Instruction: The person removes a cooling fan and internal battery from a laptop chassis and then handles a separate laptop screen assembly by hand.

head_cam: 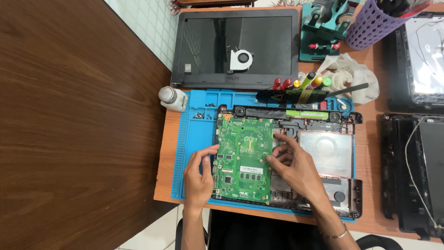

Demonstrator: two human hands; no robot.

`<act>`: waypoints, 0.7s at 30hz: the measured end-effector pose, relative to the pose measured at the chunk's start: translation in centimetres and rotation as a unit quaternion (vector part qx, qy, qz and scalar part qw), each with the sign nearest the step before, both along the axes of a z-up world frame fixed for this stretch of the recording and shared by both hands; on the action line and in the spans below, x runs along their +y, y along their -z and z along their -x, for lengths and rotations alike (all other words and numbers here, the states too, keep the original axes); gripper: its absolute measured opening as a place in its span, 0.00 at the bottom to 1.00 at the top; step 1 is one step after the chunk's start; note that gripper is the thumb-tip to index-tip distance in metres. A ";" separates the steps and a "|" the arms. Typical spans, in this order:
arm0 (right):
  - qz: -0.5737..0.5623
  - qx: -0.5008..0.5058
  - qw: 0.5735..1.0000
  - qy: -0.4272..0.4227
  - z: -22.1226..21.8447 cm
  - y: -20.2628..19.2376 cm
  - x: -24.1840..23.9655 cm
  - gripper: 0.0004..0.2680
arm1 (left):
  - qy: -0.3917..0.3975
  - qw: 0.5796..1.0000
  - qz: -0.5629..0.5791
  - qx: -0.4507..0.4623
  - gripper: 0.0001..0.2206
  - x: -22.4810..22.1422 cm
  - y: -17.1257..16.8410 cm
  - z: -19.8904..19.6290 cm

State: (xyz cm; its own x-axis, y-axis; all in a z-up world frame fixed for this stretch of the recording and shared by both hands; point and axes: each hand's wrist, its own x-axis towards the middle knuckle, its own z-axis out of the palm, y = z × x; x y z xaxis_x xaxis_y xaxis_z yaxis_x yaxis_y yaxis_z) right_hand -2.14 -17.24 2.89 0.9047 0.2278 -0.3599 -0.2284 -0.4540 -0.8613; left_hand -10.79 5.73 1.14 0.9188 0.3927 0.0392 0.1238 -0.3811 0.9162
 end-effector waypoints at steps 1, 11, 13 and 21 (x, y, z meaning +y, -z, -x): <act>-0.002 0.001 1.000 0.001 0.0 0.0 0.1 0.24 | 0.004 1.000 0.012 -0.007 0.11 0.2 0.2 0.0; 0.012 -0.013 1.000 -0.004 0.1 0.0 0.5 0.25 | 0.002 0.997 0.072 -0.029 0.09 0.7 1.9 0.0; 0.013 -0.023 1.000 -0.002 0.2 0.1 0.7 0.25 | 0.003 0.997 0.073 -0.027 0.08 0.8 1.9 0.1; -0.040 -0.026 0.999 0.008 -0.2 1.3 0.5 0.22 | 0.009 0.996 0.077 -0.043 0.07 0.9 1.9 0.1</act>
State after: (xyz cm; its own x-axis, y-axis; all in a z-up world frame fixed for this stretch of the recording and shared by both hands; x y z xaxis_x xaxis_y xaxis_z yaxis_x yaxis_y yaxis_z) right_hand -1.95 -16.72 1.55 0.9256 0.2387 -0.2939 -0.1895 -0.3798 -0.9055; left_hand -10.88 6.62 -0.76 0.9215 0.3839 0.0580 0.0373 -0.2364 0.9710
